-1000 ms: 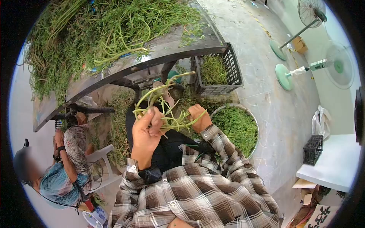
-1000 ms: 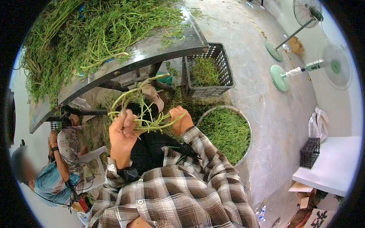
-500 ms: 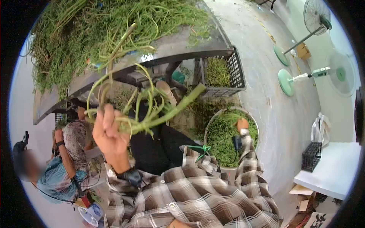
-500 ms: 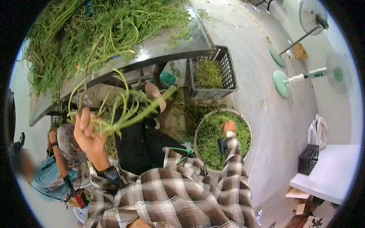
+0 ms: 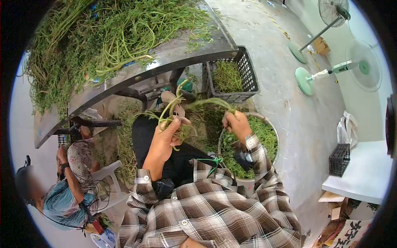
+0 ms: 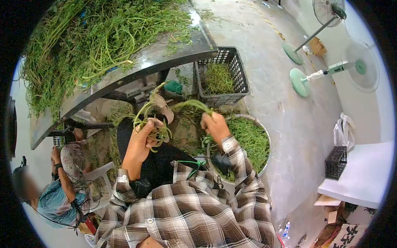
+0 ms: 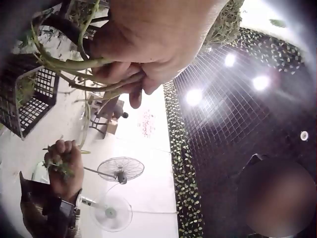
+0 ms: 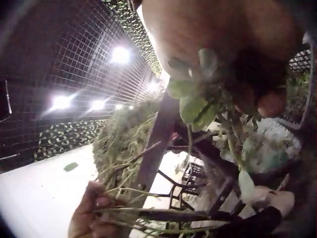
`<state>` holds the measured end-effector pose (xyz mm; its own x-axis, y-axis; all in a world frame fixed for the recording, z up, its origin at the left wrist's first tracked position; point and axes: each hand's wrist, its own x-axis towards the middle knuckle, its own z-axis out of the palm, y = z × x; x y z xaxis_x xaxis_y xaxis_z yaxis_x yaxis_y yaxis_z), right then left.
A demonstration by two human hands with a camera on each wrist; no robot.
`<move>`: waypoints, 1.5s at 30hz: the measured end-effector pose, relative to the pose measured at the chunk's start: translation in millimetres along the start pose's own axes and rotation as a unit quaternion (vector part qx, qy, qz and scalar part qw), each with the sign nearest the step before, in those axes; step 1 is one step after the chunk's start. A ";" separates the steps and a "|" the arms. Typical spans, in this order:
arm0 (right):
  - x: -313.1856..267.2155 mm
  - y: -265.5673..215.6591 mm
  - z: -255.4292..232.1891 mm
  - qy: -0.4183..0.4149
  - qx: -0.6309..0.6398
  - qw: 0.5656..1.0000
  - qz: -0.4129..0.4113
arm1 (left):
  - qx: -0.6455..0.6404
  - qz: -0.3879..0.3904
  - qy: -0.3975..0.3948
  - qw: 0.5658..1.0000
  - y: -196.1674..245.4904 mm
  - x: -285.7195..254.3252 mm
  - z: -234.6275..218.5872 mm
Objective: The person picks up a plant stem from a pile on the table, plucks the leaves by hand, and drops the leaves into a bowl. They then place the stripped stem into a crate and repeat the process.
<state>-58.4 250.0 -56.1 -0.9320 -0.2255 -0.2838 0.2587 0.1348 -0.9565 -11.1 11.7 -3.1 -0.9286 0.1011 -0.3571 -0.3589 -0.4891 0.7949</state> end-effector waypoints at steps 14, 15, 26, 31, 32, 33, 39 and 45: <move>-20.3 -34.0 54.2 -0.188 -0.083 0.978 -0.044 | 0.097 -0.087 -0.034 0.991 -19.9 8.4 -0.9; -19.6 -32.6 56.1 -0.189 -0.083 0.978 -0.044 | 0.097 -0.087 -0.033 0.991 -19.1 8.4 0.0; -17.1 -14.4 61.4 -0.300 0.154 0.930 0.147 | 0.084 -0.029 -0.146 0.985 -16.8 3.4 1.5; -20.4 -13.7 66.1 -0.271 0.097 0.947 0.142 | 0.157 -0.001 -0.139 0.978 -21.8 5.0 3.8; -19.4 -6.2 66.4 -0.271 0.073 0.953 0.117 | 0.126 -0.014 -0.122 0.984 -23.1 3.5 5.5; -19.2 -4.2 66.9 -0.271 0.049 0.957 0.091 | 0.096 -0.027 -0.105 0.989 -23.8 2.6 6.4; -25.7 14.2 77.9 -0.159 -0.185 0.955 -0.167 | 0.176 0.008 -0.108 0.979 -28.6 5.0 4.4; -30.5 12.6 73.1 -0.140 -0.482 0.825 -0.260 | 0.292 0.028 -0.115 0.949 -39.0 4.5 3.2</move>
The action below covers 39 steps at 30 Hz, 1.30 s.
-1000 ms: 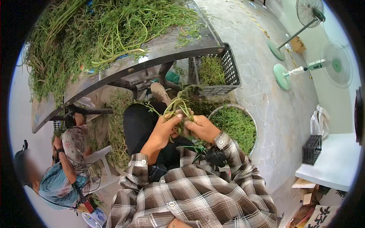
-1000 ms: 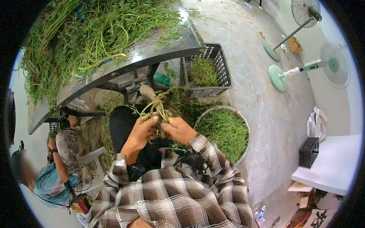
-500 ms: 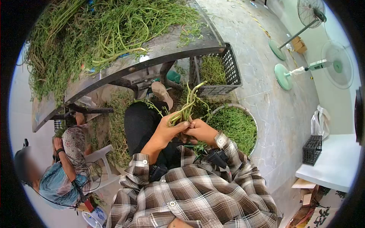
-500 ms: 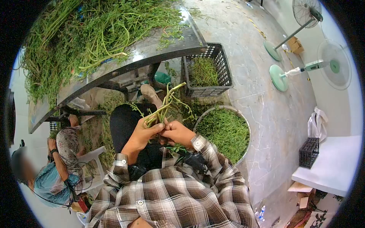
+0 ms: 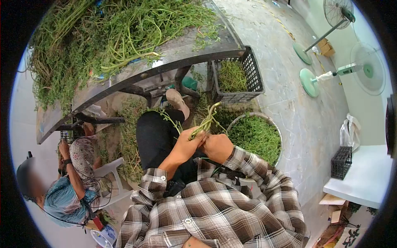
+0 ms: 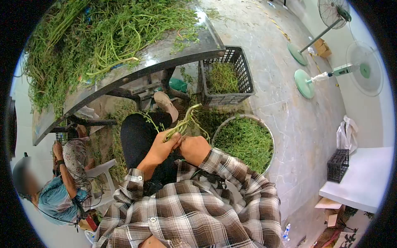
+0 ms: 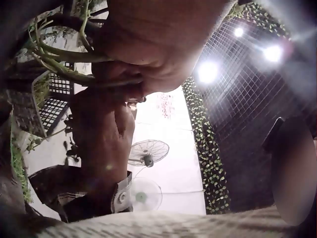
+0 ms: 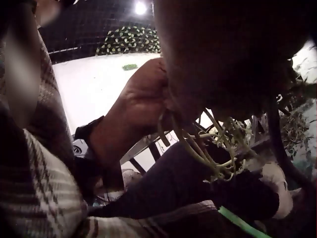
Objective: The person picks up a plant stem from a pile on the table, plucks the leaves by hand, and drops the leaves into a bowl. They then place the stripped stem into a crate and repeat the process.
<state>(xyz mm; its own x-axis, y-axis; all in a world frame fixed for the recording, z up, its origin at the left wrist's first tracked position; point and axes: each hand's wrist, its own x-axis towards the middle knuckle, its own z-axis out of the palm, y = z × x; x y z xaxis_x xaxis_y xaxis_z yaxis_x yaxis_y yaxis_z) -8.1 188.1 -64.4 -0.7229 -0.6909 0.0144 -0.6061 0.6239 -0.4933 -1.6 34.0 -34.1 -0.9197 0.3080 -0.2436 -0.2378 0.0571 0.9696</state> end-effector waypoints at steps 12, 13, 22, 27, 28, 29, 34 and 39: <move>-21.5 63.4 -34.4 -0.118 -0.114 0.978 0.125 | 0.030 0.027 0.014 0.999 0.5 -5.4 -17.4; -33.3 73.4 -28.1 -0.008 -0.100 0.989 0.110 | -0.068 -0.020 0.017 0.997 15.1 -10.0 -17.0; -129.5 141.6 -6.5 -0.087 -0.148 0.929 0.329 | -0.354 0.031 0.058 0.933 48.2 -19.7 -38.5; -79.1 97.0 -0.1 -0.039 0.110 0.970 0.213 | -0.453 0.077 0.030 0.888 57.2 -17.7 -36.7; -75.2 97.3 25.0 0.009 0.132 0.980 0.146 | -0.477 0.095 0.019 0.873 59.2 -18.3 -36.8; -61.2 76.6 21.5 -0.012 0.164 0.978 0.127 | -0.496 0.108 0.014 0.862 61.8 -19.8 -37.1; -8.1 14.6 29.1 0.072 0.213 0.974 0.040 | -0.579 0.149 -0.019 0.801 67.0 -25.0 -44.9; 30.2 -13.0 16.7 0.131 0.317 0.939 0.017 | -0.629 0.142 -0.018 0.764 61.6 -24.7 -44.2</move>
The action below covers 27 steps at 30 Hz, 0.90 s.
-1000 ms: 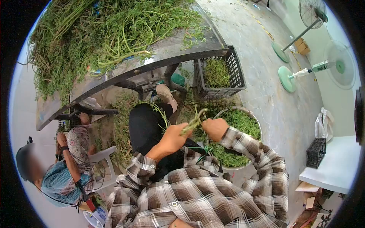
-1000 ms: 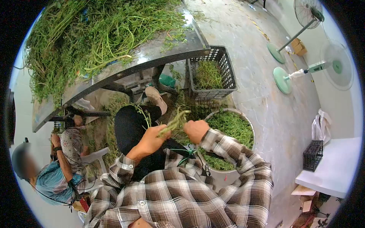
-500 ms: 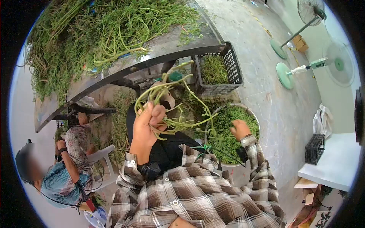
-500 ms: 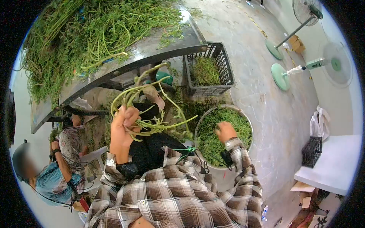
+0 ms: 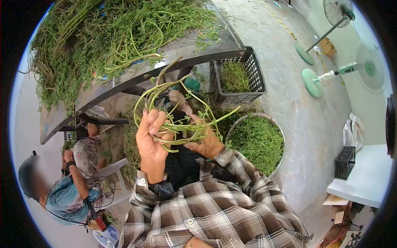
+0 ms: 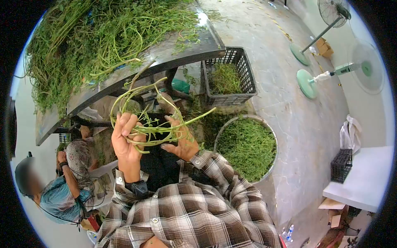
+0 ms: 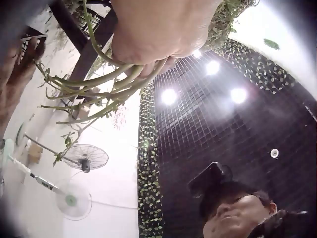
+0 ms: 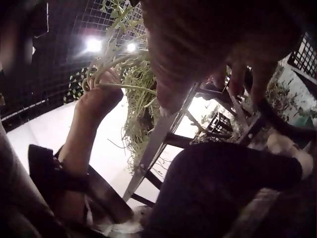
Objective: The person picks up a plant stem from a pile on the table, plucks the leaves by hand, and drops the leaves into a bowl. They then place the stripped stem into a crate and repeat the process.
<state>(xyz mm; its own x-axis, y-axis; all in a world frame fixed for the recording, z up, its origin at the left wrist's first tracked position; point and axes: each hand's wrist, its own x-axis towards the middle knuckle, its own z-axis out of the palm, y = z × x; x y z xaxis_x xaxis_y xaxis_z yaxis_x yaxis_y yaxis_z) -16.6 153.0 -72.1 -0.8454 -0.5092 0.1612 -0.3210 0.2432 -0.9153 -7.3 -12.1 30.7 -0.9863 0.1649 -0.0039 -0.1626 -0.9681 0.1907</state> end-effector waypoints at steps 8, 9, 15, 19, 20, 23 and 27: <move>4.0 3.8 17.6 -0.035 0.238 0.970 0.038 | -0.006 0.012 0.023 1.000 -2.2 -1.1 -6.1; 2.0 -1.8 17.6 -0.043 0.384 0.914 0.121 | -0.010 0.012 0.022 1.000 -1.0 -1.2 -6.8; 3.3 -6.4 15.1 -0.073 0.389 0.909 0.131 | -0.014 0.008 0.018 1.000 0.3 -0.9 -9.9; 12.4 6.5 16.2 0.049 0.234 0.967 0.088 | -0.035 0.005 0.015 0.999 0.2 -1.9 -9.0; 13.3 13.1 19.6 0.056 0.341 0.935 0.074 | -0.035 0.005 0.015 0.999 0.2 -1.9 -9.3; 20.6 2.0 16.4 0.029 0.185 0.980 0.066 | -0.050 -0.003 0.008 0.999 -2.1 -1.3 -10.3; 23.8 -32.8 6.0 0.009 0.215 0.977 -0.003 | -0.047 -0.008 0.013 0.999 -4.2 -0.5 -9.0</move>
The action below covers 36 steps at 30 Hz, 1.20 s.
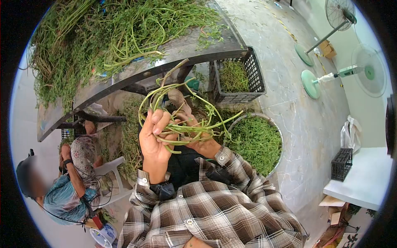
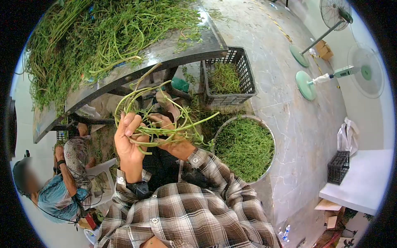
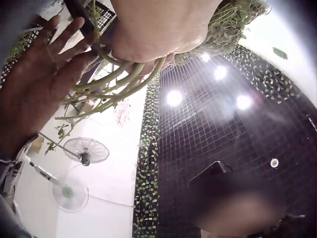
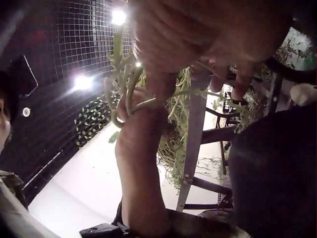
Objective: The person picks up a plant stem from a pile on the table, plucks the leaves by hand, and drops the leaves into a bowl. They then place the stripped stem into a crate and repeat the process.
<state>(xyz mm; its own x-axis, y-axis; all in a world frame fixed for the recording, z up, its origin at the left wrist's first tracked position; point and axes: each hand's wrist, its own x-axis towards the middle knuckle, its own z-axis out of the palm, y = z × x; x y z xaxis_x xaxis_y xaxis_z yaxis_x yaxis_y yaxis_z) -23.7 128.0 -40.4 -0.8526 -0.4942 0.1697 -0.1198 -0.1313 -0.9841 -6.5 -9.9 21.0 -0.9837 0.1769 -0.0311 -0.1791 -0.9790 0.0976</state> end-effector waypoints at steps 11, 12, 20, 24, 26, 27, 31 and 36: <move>-14.0 18.5 -3.1 -0.106 0.041 0.988 0.100 | 0.047 0.029 -0.008 0.998 5.0 -0.5 1.5; -15.1 17.7 -6.7 -0.105 0.073 0.980 0.152 | 0.036 0.032 -0.004 0.999 6.7 -0.5 2.5; -18.7 8.0 -32.4 0.027 -0.283 0.958 -0.043 | 0.009 0.074 -0.064 0.995 32.4 -1.5 3.5; -25.6 8.7 -40.0 0.024 -0.178 0.981 0.071 | 0.016 0.097 -0.071 0.993 40.1 -3.3 2.0; -28.1 7.5 -44.1 0.010 -0.120 0.987 0.107 | 0.030 0.107 -0.067 0.992 41.9 -4.0 -0.7; -29.5 6.6 -45.4 0.011 -0.120 0.987 0.108 | 0.041 0.112 -0.063 0.991 42.3 -4.4 -1.5; -35.1 5.7 -49.1 0.002 -0.143 0.980 0.136 | 0.062 0.122 -0.042 0.990 41.8 -5.0 -3.1; -35.8 1.6 -48.3 -0.016 -0.155 0.980 0.121 | 0.173 0.165 0.038 0.970 35.4 -5.9 1.4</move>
<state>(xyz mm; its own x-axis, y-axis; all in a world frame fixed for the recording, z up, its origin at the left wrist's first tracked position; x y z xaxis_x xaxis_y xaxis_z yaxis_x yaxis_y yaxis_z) -17.9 187.0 -50.6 -0.8597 -0.5053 -0.0743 -0.0691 0.2592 -0.9634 -7.1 -45.5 26.0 -0.9868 -0.1612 -0.0134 0.1386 -0.8856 0.4433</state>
